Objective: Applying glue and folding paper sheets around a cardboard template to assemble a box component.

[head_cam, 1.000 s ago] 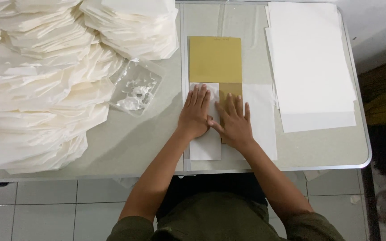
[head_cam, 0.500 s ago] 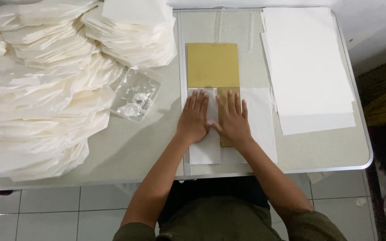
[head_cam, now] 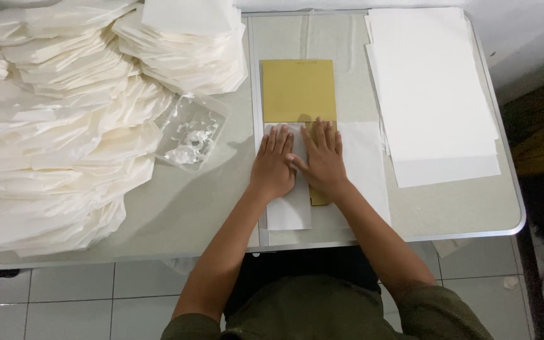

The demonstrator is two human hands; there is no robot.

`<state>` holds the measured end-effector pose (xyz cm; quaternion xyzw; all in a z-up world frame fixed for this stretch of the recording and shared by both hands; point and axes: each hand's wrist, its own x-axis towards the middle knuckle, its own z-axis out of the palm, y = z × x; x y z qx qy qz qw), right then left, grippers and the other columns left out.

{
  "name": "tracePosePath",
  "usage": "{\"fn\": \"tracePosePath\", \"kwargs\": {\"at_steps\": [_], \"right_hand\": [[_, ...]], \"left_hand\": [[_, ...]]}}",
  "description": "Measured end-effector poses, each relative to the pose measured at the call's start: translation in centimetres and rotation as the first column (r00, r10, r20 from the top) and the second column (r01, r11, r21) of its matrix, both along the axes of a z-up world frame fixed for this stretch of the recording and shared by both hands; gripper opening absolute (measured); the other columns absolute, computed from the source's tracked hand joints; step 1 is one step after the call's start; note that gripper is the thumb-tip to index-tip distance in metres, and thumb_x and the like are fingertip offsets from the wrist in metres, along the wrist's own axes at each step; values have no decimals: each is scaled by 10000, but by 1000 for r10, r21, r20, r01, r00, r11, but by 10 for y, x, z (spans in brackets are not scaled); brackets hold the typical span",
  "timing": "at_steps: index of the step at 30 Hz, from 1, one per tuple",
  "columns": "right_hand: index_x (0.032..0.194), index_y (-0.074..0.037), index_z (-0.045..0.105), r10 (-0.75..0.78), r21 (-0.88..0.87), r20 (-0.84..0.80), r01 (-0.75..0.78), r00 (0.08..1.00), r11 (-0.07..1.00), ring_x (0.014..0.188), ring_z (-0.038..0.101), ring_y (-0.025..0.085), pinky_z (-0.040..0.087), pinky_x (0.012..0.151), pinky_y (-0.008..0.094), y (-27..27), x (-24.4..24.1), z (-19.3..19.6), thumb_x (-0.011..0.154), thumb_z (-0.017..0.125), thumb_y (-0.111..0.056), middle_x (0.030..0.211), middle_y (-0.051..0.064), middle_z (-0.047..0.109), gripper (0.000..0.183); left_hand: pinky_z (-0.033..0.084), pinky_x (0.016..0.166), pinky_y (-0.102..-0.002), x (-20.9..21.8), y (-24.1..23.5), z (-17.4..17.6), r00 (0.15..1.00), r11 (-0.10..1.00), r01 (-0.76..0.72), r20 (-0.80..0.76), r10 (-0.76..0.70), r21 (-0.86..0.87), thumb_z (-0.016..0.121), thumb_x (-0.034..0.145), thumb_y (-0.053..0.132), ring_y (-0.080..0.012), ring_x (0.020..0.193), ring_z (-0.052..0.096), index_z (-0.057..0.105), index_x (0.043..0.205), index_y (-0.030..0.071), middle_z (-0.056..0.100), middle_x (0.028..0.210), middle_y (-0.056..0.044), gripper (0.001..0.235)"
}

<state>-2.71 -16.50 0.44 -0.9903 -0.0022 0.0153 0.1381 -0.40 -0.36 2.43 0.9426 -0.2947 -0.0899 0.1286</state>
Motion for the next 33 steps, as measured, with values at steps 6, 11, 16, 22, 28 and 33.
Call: {"fn": "tracePosePath", "kwargs": {"at_steps": [6,11,16,22,28,33], "right_hand": [[1637,-228,278,10,114,-26,-7,1000,993,1582,36,363,-12,1260,521,-17,-26,1,974,274,-789,1720,151,89,869],[1583,-229,376,53,352,14,-55,998,934,1570,115,346,31,1268,501,-5,-63,49,996,302,-689,1682,159,211,748],[1469,-196,527,132,503,176,-204,976,840,1548,197,385,118,1252,563,9,-56,78,986,205,-724,1628,157,319,785],[1429,-103,566,129,901,149,-188,980,392,1553,136,454,71,1237,603,47,-29,113,999,-47,-621,1588,217,372,910],[1406,-172,540,271,740,306,-408,912,535,1594,207,308,205,1256,542,115,4,108,1118,159,-472,1625,146,395,564],[1420,-213,593,497,213,146,-518,855,828,1544,83,497,28,1243,610,158,36,85,970,527,-657,1647,206,264,636]], "left_hand": [[41,1289,-489,0,6,3,999,999,35,-5,-35,-7,429,900,250,-372,1573,78,218,1610,43,132,1700,-174,769],[84,1287,-497,0,2,0,1000,1000,0,2,0,6,423,898,217,-382,1565,139,261,1594,38,176,1690,-183,737],[144,1279,-505,-1,4,-9,996,999,-19,86,22,-42,409,912,198,-387,1546,223,295,1582,46,250,1664,-190,697],[212,1261,-514,-1,4,-19,968,991,-8,247,42,-135,520,865,223,-400,1524,278,384,1534,41,337,1622,-190,707],[118,1277,-517,26,-22,-92,971,989,-18,233,52,-146,381,895,396,-371,1558,203,336,1567,81,268,1661,-156,743],[125,1258,-588,47,-35,-201,857,945,39,497,136,-326,46,911,715,-419,1553,222,304,1575,134,199,1683,-148,920]]}}
